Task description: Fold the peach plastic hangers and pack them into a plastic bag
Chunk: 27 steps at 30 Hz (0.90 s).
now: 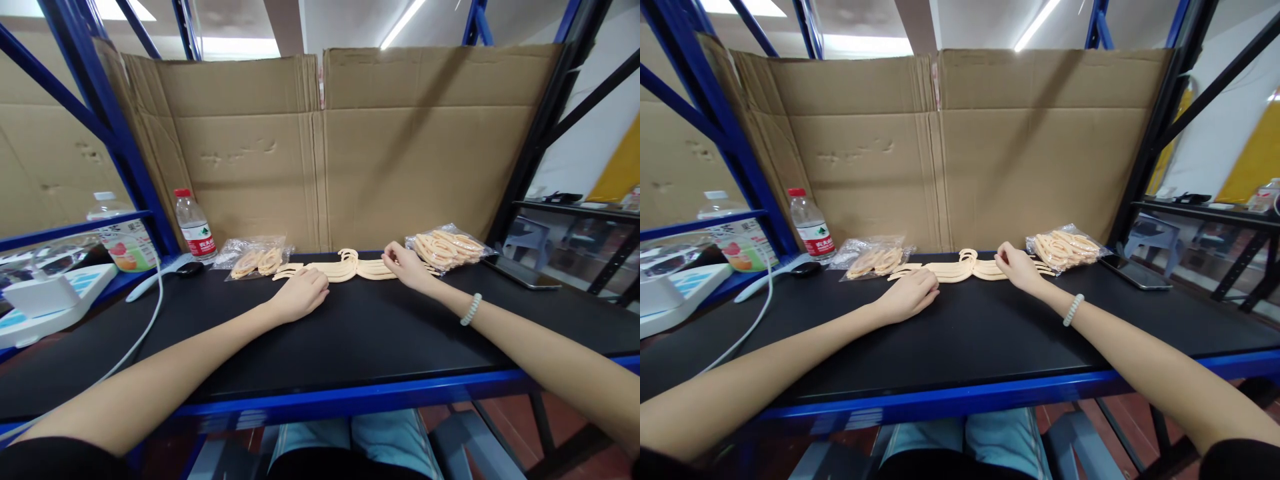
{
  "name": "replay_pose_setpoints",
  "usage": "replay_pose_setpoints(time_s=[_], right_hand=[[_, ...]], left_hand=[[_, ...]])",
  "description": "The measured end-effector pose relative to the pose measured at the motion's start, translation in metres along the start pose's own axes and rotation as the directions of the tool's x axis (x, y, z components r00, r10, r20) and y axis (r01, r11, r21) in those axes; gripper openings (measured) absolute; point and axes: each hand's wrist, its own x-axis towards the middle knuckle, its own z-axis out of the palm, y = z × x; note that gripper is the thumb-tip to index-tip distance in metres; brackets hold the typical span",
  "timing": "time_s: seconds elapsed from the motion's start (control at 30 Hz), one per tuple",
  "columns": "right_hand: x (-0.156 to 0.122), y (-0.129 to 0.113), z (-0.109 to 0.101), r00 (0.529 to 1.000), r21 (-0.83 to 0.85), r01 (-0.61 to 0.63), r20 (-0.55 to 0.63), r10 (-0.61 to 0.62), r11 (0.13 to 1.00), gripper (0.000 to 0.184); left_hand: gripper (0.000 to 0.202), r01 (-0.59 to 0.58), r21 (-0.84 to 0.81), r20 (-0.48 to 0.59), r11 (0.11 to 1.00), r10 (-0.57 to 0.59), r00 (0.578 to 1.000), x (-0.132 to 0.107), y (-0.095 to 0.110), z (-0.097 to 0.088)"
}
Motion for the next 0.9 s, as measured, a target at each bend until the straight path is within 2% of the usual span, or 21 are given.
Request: replay_pose_setpoints(time_s=[0.13,0.23,0.33,0.43,0.53,0.6,0.7,0.9], right_hand=[[-0.012,0.021,-0.014,0.996,0.013,-0.078,-0.034,0.078,0.997,0.021],[-0.009,0.03,-0.024,0.985,0.046,-0.138,-0.095,0.141,0.989,0.03],[-0.002,0.033,-0.033,0.977,0.133,-0.195,-0.057,0.204,0.972,0.032],[-0.001,0.035,-0.04,0.959,0.253,-0.278,0.019,0.283,0.927,0.024],[-0.003,0.039,-0.045,0.921,0.382,-0.372,0.039,0.387,0.846,0.009],[-0.003,0.04,-0.047,0.902,0.435,-0.402,0.037,0.43,0.806,0.008],[-0.004,0.04,-0.048,0.887,0.451,-0.424,0.032,0.46,0.786,0.01],[-0.004,0.035,-0.051,0.885,0.478,-0.427,0.05,0.462,0.767,0.007]], left_hand=[[0.031,-0.038,0.079,0.028,0.996,0.036,0.999,-0.01,0.004,-0.005],[0.034,0.013,0.059,0.027,0.998,-0.015,1.0,-0.017,0.001,-0.006],[0.031,0.077,0.024,0.031,0.997,-0.078,0.996,-0.021,-0.005,-0.007],[0.019,0.132,-0.017,0.015,0.991,-0.132,0.991,-0.021,-0.014,-0.007],[0.011,0.212,-0.08,-0.006,0.974,-0.213,0.977,-0.021,-0.023,-0.007],[0.011,0.277,-0.117,-0.019,0.954,-0.281,0.96,-0.021,-0.028,-0.006],[0.015,0.348,-0.156,-0.042,0.924,-0.358,0.933,-0.022,-0.034,-0.004],[0.019,0.402,-0.206,-0.07,0.892,-0.423,0.903,-0.021,-0.041,-0.006]])
